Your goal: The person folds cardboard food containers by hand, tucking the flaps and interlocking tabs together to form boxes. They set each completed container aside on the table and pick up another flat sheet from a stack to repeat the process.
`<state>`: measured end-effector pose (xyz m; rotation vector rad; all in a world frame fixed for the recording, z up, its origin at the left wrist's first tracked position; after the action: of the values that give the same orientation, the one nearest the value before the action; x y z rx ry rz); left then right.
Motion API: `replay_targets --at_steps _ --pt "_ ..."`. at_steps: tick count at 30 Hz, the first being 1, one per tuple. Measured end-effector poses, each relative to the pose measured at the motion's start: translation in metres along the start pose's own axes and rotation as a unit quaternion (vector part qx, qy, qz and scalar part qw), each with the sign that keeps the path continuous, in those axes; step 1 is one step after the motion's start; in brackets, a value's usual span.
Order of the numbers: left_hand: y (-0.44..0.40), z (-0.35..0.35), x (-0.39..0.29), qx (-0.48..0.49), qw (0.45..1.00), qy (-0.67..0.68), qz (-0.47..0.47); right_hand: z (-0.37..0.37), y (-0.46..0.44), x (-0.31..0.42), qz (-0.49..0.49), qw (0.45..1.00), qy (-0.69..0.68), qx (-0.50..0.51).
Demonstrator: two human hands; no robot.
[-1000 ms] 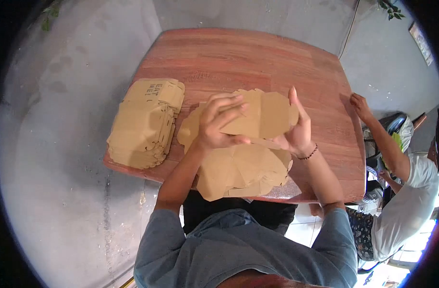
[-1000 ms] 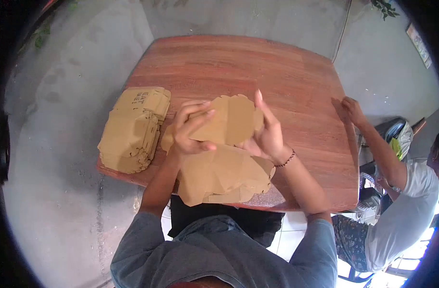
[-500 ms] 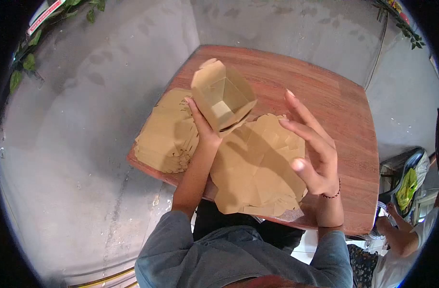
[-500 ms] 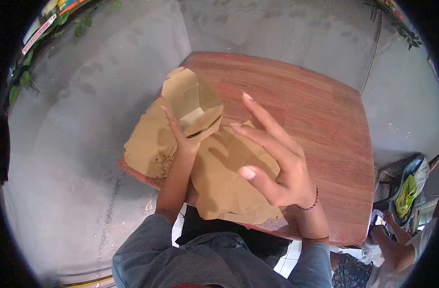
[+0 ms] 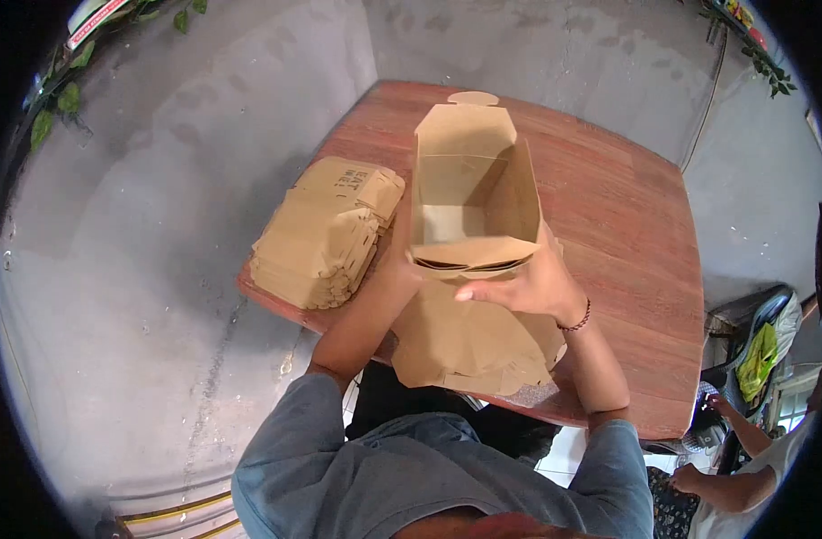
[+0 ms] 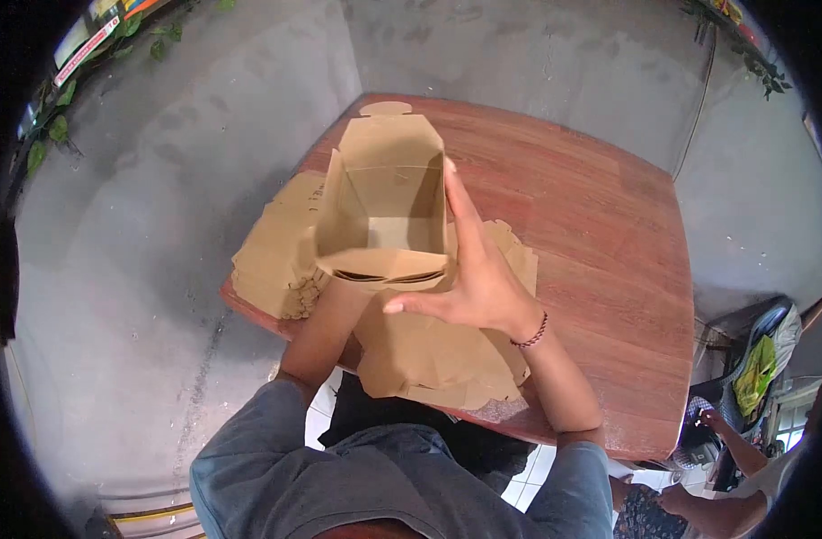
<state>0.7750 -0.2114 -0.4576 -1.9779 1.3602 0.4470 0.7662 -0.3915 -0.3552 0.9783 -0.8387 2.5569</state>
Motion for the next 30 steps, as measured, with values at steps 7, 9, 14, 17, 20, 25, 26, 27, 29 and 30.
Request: replay_targets --at_steps 7,9,14,17,20,25,26,27,29,30 --pt "0.009 0.029 0.015 0.057 0.978 -0.201 -0.009 0.011 -0.002 0.003 0.107 0.99 0.005 -0.088" --pt "0.009 0.04 0.016 0.072 0.964 -0.256 -0.015 0.012 -0.003 0.001 0.084 0.99 -0.068 -0.087" --pt "0.011 -0.078 -0.108 0.078 0.906 -0.183 -0.375 0.025 -0.001 0.004 0.008 0.983 -0.165 -0.085" --pt "0.016 -0.089 -0.138 0.191 0.848 -0.385 -0.311 0.032 0.003 0.006 -0.024 0.996 -0.061 -0.058" --pt "0.006 -0.101 -0.15 0.295 0.775 -0.523 -0.197 0.034 0.003 0.012 -0.012 0.999 -0.023 -0.046" --pt "-0.002 -0.122 -0.14 0.372 0.714 -0.584 -0.106 0.042 0.009 0.021 -0.029 0.998 0.04 -0.036" --pt "-0.002 -0.124 -0.133 0.445 0.662 -0.597 -0.084 0.043 0.009 0.021 -0.029 0.998 0.043 -0.036" --pt "0.0 -0.131 -0.131 0.445 0.662 -0.597 -0.086 0.043 0.009 0.022 -0.005 0.997 0.063 -0.044" --pt "0.0 -0.139 -0.12 0.355 0.692 -0.628 0.028 0.045 0.009 0.024 0.017 0.995 0.084 -0.054" --pt "0.001 -0.138 -0.116 0.356 0.694 -0.625 0.029 0.045 0.009 0.026 0.01 0.995 0.085 -0.054"
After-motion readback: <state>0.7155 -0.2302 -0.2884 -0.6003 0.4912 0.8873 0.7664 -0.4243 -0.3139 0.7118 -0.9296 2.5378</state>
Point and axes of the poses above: each hand's wrist, its own y-axis away from the middle knuckle, its own z-axis out of the back of the hand, x = y × z, the point moved 4 cm from there along -y, towards the middle knuckle, and after that the axes turned 5 degrees about x, right-handed, at the moved point
